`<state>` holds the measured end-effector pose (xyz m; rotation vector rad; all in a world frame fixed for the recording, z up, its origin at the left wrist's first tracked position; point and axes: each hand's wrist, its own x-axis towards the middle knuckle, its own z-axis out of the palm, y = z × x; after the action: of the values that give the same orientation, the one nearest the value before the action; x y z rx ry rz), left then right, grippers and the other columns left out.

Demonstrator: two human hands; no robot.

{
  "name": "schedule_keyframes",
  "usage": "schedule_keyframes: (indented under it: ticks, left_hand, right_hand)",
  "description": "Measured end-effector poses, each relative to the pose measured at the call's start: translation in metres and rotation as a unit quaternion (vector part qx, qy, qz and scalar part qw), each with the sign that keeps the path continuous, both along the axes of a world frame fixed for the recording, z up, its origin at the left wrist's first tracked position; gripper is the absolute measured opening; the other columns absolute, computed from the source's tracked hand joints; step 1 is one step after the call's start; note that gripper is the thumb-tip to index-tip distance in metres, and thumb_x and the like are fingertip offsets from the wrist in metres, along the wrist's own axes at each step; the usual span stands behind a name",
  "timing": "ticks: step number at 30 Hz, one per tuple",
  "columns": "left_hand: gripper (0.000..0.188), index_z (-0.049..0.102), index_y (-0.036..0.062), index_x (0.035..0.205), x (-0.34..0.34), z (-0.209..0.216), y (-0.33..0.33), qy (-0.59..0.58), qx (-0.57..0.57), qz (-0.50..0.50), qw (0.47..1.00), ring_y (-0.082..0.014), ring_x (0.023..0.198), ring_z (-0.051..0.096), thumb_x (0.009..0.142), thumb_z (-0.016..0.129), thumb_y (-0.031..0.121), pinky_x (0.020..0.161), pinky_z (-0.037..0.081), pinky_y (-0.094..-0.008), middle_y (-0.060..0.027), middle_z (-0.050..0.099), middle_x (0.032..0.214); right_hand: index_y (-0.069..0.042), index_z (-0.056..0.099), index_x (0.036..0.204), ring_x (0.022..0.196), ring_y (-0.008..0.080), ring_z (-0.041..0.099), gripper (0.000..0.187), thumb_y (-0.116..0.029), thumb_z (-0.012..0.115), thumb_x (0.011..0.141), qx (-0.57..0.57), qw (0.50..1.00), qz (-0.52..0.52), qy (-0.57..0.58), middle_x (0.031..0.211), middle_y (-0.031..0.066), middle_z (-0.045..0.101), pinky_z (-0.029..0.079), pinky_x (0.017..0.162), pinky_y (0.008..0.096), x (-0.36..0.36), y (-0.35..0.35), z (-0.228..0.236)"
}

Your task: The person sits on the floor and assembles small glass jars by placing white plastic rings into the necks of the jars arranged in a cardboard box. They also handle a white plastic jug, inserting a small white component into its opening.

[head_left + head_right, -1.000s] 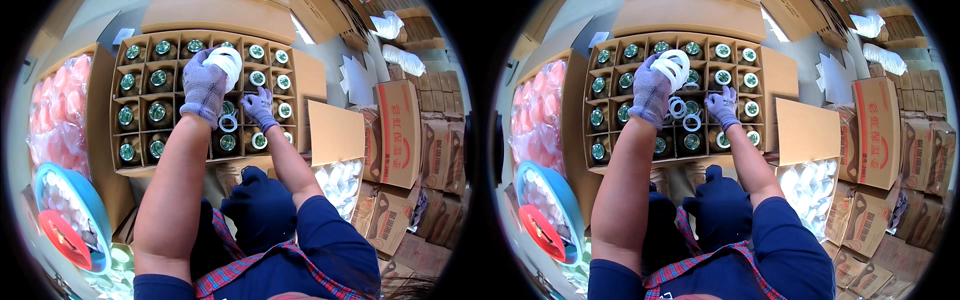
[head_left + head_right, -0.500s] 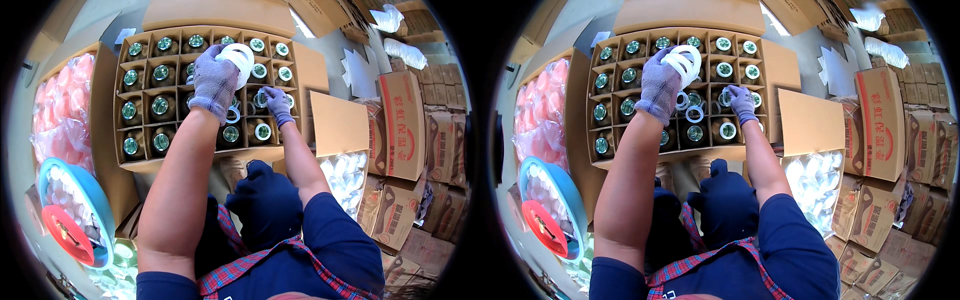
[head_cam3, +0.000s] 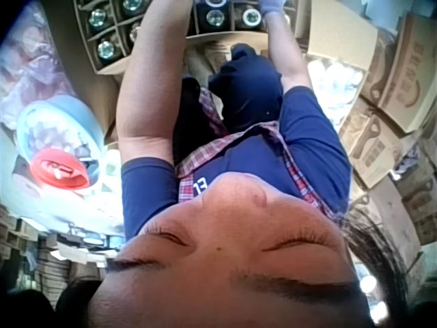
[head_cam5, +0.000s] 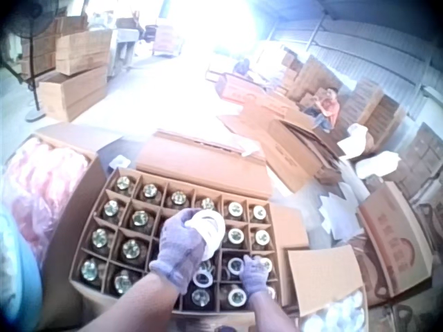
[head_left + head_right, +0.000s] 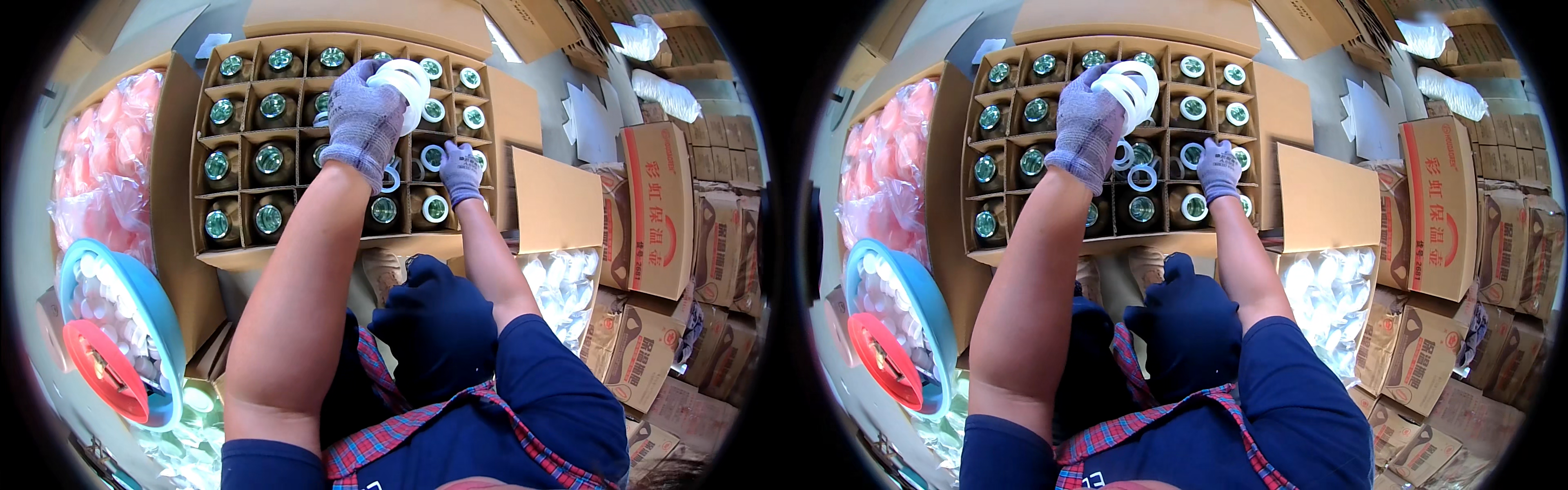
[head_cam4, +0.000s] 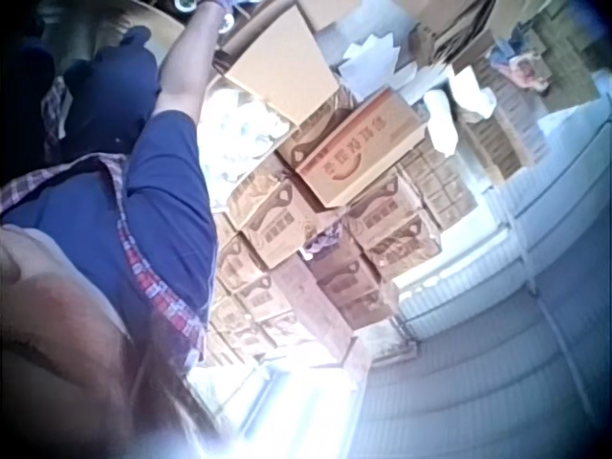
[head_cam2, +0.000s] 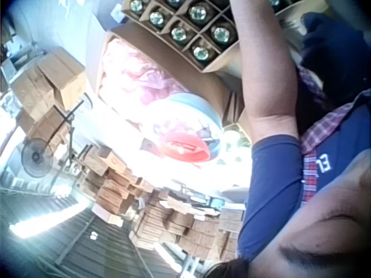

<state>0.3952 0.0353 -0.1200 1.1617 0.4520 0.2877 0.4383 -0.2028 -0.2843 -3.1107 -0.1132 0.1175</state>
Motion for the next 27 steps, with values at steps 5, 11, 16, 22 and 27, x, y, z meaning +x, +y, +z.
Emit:
schedule_keyframes:
  ticks: [5,11,16,22,27]
  left_hand:
    - [0.029,0.068,-0.0001,0.103,0.004,-0.004,0.0,0.002,0.043,-0.002,0.999,-0.0237,0.083,0.068,0.076,0.06,0.008,0.074,0.053,-0.0328,-0.0155,0.07,0.093]
    - [0.03,0.068,-0.0001,0.104,0.002,-0.002,-0.003,0.004,0.049,-0.005,0.999,-0.0244,0.085,0.068,0.077,0.061,0.011,0.075,0.053,-0.0329,-0.0153,0.07,0.095]
    - [0.03,0.068,-0.0004,0.104,0.003,-0.003,-0.006,0.005,0.075,-0.008,0.997,-0.0243,0.085,0.068,0.077,0.062,0.011,0.076,0.053,-0.0335,-0.0157,0.07,0.095]
    - [0.032,0.068,0.0006,0.106,0.005,-0.005,-0.004,-0.005,0.079,0.004,0.997,-0.0251,0.087,0.068,0.076,0.063,0.011,0.079,0.053,-0.0344,-0.0151,0.07,0.096]
    - [0.032,0.067,0.0,0.106,-0.002,0.005,0.01,-0.014,0.028,0.03,0.999,-0.0211,0.083,0.068,0.076,0.062,0.009,0.076,0.054,-0.0319,-0.0134,0.07,0.095]
  right_hand:
    - [-0.017,0.058,0.125,0.1,0.034,0.061,0.044,-0.025,0.067,0.082,0.105,0.989,0.101,-0.009,0.117,0.0177,0.055,0.052,0.085,0.0426,-0.019,-0.007,-0.006]
    - [-0.021,0.064,0.114,0.113,0.0334,0.053,0.041,-0.025,0.073,0.074,0.05,0.984,0.17,-0.035,0.125,0.013,0.052,0.045,0.093,0.0448,-0.002,0.007,0.013]
    - [-0.017,0.072,0.091,0.128,0.0342,0.04,0.023,-0.024,0.07,0.069,-0.11,0.956,0.265,-0.059,0.136,0.0153,0.047,0.034,0.102,0.0494,-0.008,0.031,0.005]
    - [-0.011,0.069,0.082,0.123,0.0344,0.045,0.014,-0.019,0.067,0.07,0.081,0.969,0.182,-0.144,0.129,0.0136,0.054,0.036,0.1,0.0494,-0.016,0.026,0.01]
    - [-0.011,0.061,0.107,0.089,0.0377,0.064,0.023,-0.025,0.058,0.089,0.195,0.98,-0.023,0.033,0.092,0.0195,0.068,0.05,0.078,0.0472,-0.013,0.006,0.019]
